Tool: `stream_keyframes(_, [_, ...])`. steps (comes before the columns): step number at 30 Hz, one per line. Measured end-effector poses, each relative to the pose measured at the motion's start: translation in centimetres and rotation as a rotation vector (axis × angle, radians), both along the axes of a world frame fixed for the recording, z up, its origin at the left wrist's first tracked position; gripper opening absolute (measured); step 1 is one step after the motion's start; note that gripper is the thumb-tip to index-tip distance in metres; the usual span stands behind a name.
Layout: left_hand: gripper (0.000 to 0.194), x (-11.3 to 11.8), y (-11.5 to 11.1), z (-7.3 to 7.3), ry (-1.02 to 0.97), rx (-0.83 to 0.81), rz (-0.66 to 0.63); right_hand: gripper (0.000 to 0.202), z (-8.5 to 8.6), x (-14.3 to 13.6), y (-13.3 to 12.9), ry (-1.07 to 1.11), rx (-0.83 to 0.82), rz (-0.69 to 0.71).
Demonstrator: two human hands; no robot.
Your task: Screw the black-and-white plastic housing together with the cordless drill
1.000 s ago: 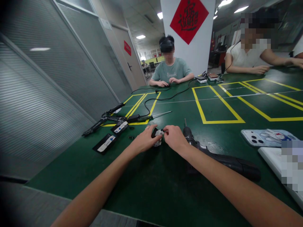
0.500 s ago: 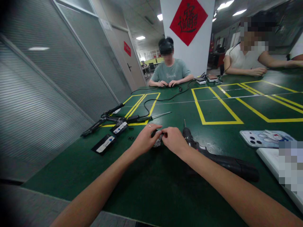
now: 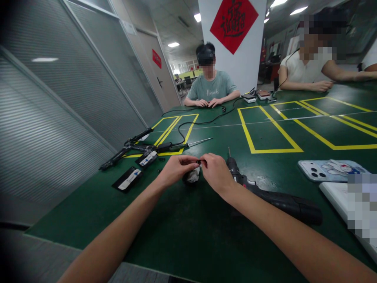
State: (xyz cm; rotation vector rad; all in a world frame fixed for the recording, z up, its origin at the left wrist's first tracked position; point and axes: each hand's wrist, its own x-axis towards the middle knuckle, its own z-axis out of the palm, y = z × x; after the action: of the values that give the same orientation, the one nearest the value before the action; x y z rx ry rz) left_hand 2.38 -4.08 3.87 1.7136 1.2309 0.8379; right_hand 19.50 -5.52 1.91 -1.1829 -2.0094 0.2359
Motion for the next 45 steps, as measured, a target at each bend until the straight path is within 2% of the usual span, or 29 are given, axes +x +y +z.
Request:
stream_keyframes(8, [0.021,0.5,0.2,-0.8,-0.075,0.043,0.053,0.008,0.0,0.2,0.2,0.037,0.031,0.0])
stream_keyframes(19, [0.021,0.8,-0.6,-0.3,-0.085,0.062,0.098,0.009,0.1,0.1,-0.3,0.041,0.076,0.036])
stream_keyframes(26, [0.022,0.8,-0.6,-0.4,0.008,0.122,-0.021,0.008,0.1,0.2,-0.2,-0.043,0.008,0.042])
stream_keyframes(28, [0.024,0.9,-0.8,-0.3,0.022,0.162,-0.019,0.008,0.1,0.2,-0.1,-0.062,-0.015,0.019])
stream_keyframes(31, [0.029,0.7,-0.9,0.0,0.096,0.229,0.08,0.011,0.0,0.4,0.2,-0.086,-0.06,-0.021])
stream_keyframes(34, [0.037,-0.1,-0.6,0.1,0.342,0.339,0.249,0.013,-0.2,0.6,0.7,-0.123,-0.124,-0.048])
stream_keyframes(36, [0.046,-0.8,-0.1,-0.2,0.517,0.291,0.286,0.014,-0.6,0.7,1.0,-0.161,-0.175,-0.057])
stream_keyframes(39, [0.054,-1.6,1.0,-1.2,0.628,0.084,0.214,0.015,-1.2,0.6,1.1,-0.228,-0.248,-0.074])
stream_keyframes(45, [0.041,-1.4,2.1,-2.5,0.592,-0.026,0.198,0.016,-2.5,0.3,0.9,-0.318,-0.335,-0.081])
